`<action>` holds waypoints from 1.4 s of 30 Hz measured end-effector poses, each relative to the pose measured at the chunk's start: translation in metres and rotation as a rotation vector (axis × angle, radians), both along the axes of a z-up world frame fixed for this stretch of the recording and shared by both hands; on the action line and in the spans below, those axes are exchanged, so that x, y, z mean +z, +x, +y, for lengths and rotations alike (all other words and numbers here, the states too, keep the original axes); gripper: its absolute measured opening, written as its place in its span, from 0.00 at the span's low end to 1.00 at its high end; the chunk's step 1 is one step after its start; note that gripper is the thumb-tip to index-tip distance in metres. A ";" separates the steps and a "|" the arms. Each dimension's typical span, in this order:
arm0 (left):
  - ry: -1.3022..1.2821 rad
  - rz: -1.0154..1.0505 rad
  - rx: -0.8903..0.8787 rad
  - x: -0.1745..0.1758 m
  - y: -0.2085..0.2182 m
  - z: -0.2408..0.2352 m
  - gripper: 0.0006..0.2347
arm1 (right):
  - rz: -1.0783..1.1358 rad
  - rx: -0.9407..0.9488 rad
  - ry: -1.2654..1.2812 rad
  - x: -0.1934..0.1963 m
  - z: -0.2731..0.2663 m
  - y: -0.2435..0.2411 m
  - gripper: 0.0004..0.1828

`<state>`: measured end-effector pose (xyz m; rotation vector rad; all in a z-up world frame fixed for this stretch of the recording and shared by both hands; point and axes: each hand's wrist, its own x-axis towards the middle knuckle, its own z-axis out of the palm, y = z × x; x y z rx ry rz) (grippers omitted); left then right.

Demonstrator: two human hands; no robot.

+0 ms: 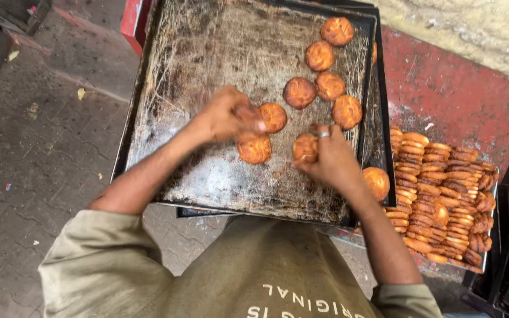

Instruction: The person moves various pastries between metal trays by hand, stacking small ring-shaped pastries and arranging larger flat pastries into organized rows.

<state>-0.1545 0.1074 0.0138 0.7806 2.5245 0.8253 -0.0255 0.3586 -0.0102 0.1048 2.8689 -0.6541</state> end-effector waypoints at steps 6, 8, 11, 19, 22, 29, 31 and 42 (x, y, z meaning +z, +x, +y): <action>-0.303 0.041 -0.204 -0.017 0.053 0.012 0.35 | 0.196 0.022 0.227 -0.010 0.052 -0.020 0.52; -0.426 -0.200 -0.292 -0.023 0.044 0.025 0.30 | 0.235 0.053 0.255 -0.015 0.070 -0.035 0.54; -0.174 0.310 -0.176 -0.021 0.014 0.047 0.20 | 0.032 0.013 0.303 -0.013 0.075 -0.060 0.56; -0.406 -0.012 -0.264 -0.015 -0.038 0.085 0.29 | -0.429 0.259 0.546 0.032 0.060 -0.066 0.38; -0.267 0.018 -0.269 -0.010 -0.051 0.105 0.34 | -0.035 0.199 0.452 0.034 0.068 -0.095 0.43; -0.380 0.036 -0.291 -0.015 -0.038 0.129 0.55 | -0.153 0.398 0.137 0.008 0.086 -0.148 0.58; -0.413 0.018 -0.299 -0.019 -0.039 0.121 0.50 | -0.374 0.315 0.356 0.010 0.085 -0.156 0.72; -0.220 0.074 -0.191 -0.038 -0.128 0.162 0.57 | 0.004 0.239 0.245 -0.011 0.124 -0.219 0.65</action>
